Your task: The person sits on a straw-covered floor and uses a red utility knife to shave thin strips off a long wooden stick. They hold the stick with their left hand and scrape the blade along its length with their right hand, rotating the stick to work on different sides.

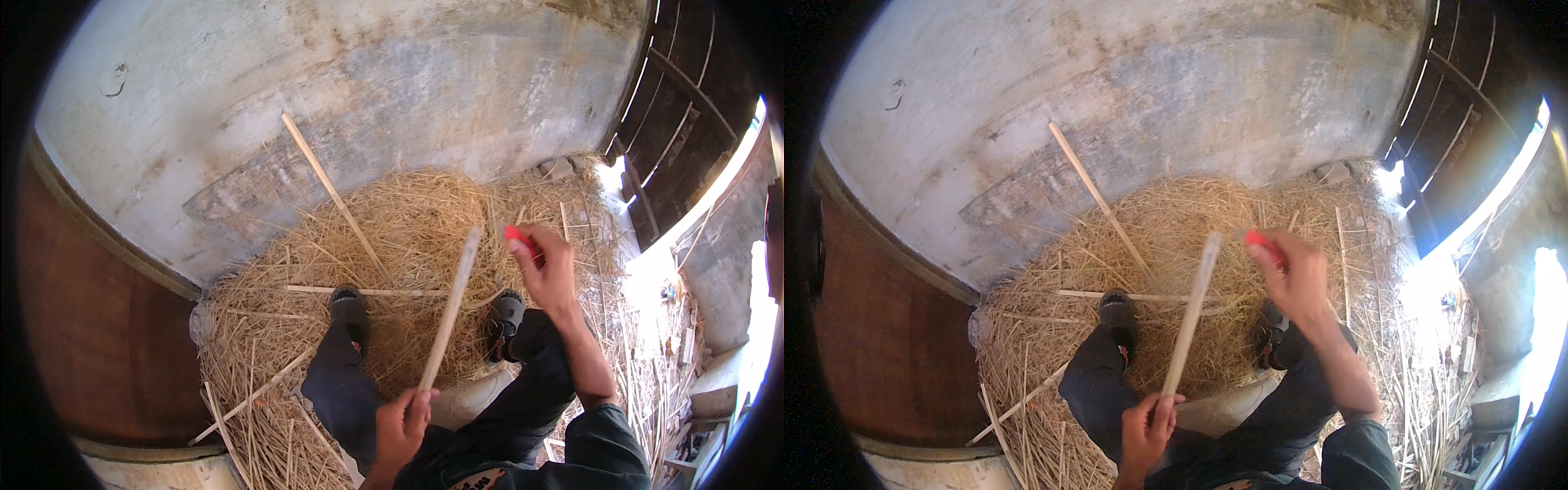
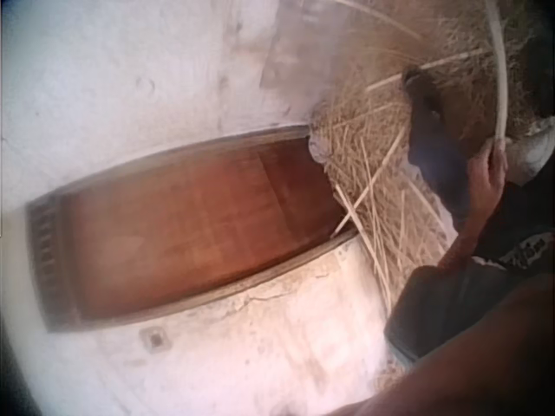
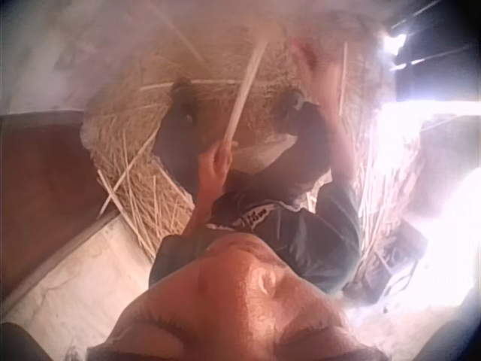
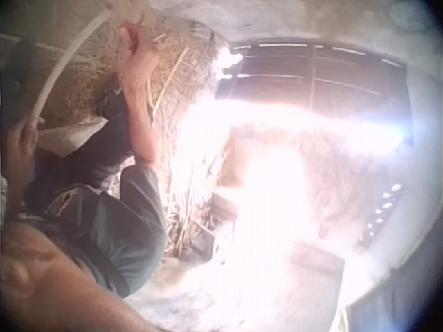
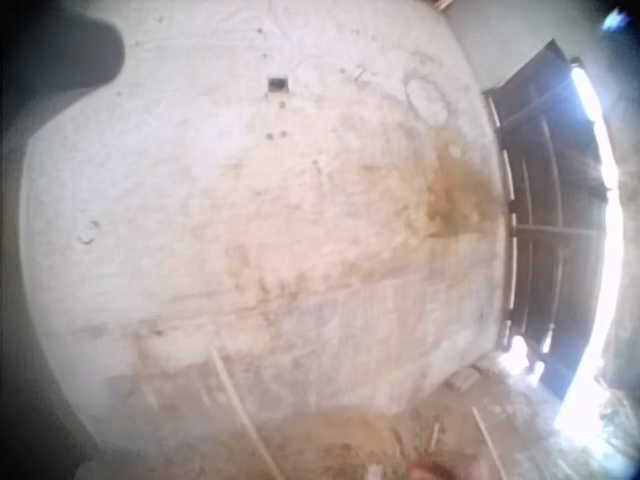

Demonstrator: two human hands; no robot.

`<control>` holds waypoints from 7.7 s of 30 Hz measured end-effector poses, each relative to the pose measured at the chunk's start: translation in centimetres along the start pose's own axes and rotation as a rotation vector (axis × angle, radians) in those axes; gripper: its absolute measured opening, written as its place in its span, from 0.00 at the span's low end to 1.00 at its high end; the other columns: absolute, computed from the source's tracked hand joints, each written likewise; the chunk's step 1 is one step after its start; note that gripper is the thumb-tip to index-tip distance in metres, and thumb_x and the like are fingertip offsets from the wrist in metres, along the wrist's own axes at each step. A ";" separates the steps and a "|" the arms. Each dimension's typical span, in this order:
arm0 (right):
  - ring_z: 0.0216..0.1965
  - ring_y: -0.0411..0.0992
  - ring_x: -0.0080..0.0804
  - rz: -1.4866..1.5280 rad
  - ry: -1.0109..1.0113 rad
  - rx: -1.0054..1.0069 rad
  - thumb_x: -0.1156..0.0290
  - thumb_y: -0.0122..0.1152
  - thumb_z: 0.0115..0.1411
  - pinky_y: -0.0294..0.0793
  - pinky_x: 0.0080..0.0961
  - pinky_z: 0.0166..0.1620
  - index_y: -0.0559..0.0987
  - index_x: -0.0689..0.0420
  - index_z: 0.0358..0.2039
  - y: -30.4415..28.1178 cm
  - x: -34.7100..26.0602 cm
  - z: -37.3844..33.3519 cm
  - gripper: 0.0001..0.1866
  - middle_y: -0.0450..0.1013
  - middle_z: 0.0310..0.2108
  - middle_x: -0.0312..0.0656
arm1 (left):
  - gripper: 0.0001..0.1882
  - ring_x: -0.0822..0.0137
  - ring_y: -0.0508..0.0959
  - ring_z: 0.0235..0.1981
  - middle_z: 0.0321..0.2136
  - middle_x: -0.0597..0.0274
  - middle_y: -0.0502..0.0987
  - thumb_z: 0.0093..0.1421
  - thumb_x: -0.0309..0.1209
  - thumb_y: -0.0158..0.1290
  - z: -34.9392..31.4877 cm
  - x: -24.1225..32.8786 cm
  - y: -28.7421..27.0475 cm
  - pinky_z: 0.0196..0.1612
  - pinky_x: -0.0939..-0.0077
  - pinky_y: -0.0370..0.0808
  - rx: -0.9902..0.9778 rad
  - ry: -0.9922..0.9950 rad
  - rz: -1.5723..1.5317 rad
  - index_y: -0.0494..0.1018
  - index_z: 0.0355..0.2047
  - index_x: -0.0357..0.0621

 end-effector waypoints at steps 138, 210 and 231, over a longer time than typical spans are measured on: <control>0.22 0.79 0.37 -0.081 -0.358 0.011 0.62 0.76 0.62 0.76 0.29 0.25 0.89 0.53 0.41 1.4 -2.8 -2.4 0.11 0.81 0.27 0.38 | 0.24 0.79 0.61 0.22 0.21 0.73 0.62 0.83 0.41 0.41 2.5 2.8 0.6 0.25 0.76 0.58 -0.152 0.060 -0.026 0.68 0.29 0.42; 0.28 0.83 0.36 -0.035 -0.210 0.026 0.66 0.77 0.63 0.79 0.29 0.31 0.89 0.58 0.44 -0.5 -2.5 -0.4 0.13 0.84 0.33 0.44 | 0.18 0.63 0.73 0.19 0.19 0.58 0.69 0.81 0.37 0.45 2.0 2.5 -0.5 0.27 0.66 0.69 -0.027 0.078 0.188 0.72 0.34 0.39; 0.19 0.75 0.29 -0.072 -0.563 -0.180 0.56 0.80 0.57 0.72 0.29 0.22 0.89 0.49 0.44 2.9 -5.6 -5.0 0.17 0.72 0.24 0.32 | 0.16 0.47 0.77 0.22 0.21 0.52 0.72 0.80 0.34 0.46 4.7 5.4 1.3 0.28 0.59 0.72 0.100 0.267 0.269 0.72 0.36 0.37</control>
Point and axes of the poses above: each hand's wrist, its own z-axis towards the middle knuckle, its own y-axis out of the palm, x = y × z, the point moved 3 cm from there along z, towards the middle knuckle
